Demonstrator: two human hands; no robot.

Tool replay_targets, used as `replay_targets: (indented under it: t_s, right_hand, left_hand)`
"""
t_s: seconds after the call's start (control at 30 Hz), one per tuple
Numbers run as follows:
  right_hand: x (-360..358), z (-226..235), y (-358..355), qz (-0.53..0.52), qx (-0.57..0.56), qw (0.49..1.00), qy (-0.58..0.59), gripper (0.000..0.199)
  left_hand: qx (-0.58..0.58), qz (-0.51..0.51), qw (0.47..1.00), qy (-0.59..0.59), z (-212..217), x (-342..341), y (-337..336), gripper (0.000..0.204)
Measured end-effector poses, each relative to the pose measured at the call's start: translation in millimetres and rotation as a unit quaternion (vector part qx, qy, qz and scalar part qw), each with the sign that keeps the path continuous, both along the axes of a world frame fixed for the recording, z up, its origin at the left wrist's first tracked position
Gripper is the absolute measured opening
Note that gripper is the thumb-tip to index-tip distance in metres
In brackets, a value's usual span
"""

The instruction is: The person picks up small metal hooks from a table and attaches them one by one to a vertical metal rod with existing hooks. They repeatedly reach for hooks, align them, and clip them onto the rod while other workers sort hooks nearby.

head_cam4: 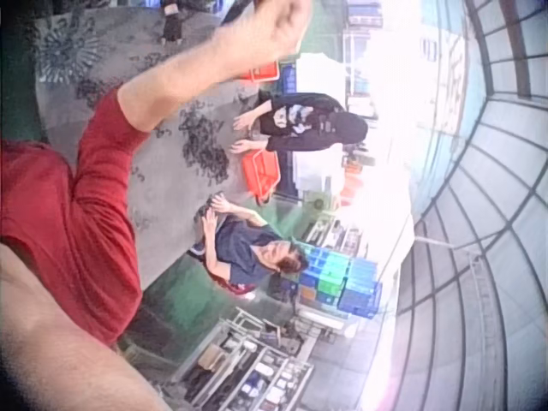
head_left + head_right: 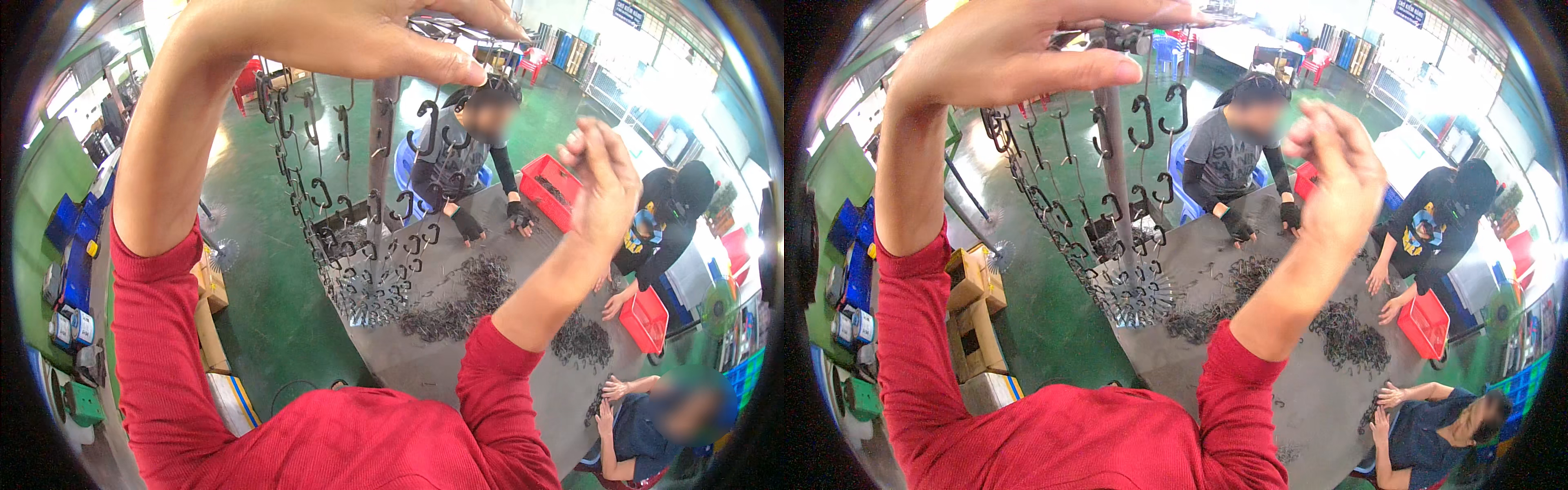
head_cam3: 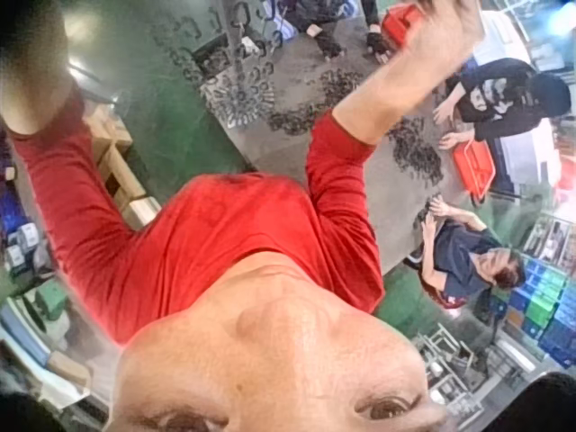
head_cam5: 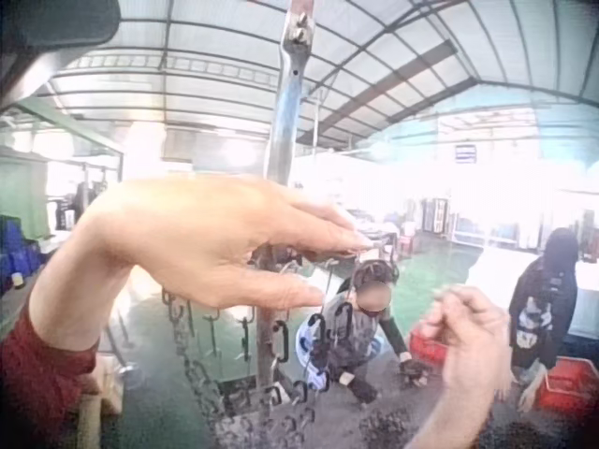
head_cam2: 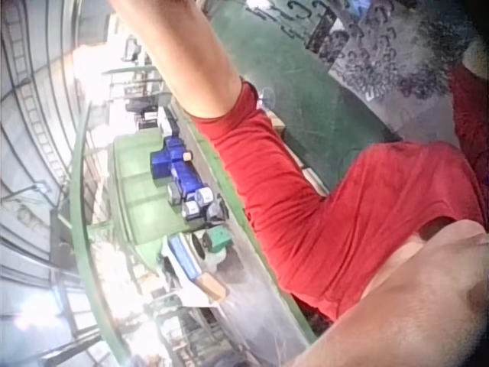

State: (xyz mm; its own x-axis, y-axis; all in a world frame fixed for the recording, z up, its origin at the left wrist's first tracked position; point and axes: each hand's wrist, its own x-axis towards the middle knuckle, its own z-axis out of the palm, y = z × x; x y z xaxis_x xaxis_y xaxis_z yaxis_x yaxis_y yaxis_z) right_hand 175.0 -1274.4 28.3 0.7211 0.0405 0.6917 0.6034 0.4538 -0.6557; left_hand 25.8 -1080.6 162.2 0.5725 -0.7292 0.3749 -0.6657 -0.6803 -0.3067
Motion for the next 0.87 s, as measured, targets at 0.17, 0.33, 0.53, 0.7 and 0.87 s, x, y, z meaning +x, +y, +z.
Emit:
replay_targets:
  t_s: [0.17, 0.33, 0.53, 0.7, 0.87]
  right_hand:
    - [32.8, -30.0, -76.4, -0.302, -0.269, 0.911, 0.081, 0.022]
    - [22.6, -16.2, -30.6, -0.333, -0.313, 0.889, -0.034, 0.028]
    - [-17.4, 36.0, 54.8, 0.164, -0.107, 0.978, -0.068, 0.025]
    - [-1.2, 35.4, 64.4, 0.295, -0.109, 0.948, -0.038, 0.025]
    - [6.3, 35.7, 67.7, 0.379, -0.089, 0.921, -0.025, 0.024]
  left_hand:
    - [-0.003, 0.116, 0.993, -0.010, -2.4, 10.9, 1.1, 0.051]
    - [-0.031, 0.121, 0.992, 0.000, -0.4, 17.8, 6.8, 0.052]
    - [-0.117, 0.138, 0.983, 0.013, 2.5, 5.4, -1.5, 0.046]
    - [-0.136, 0.191, 0.970, 0.058, 8.0, 6.8, -6.5, 0.043]
    - [-0.032, 0.158, 0.986, 0.053, 17.1, -2.1, -2.2, 0.047]
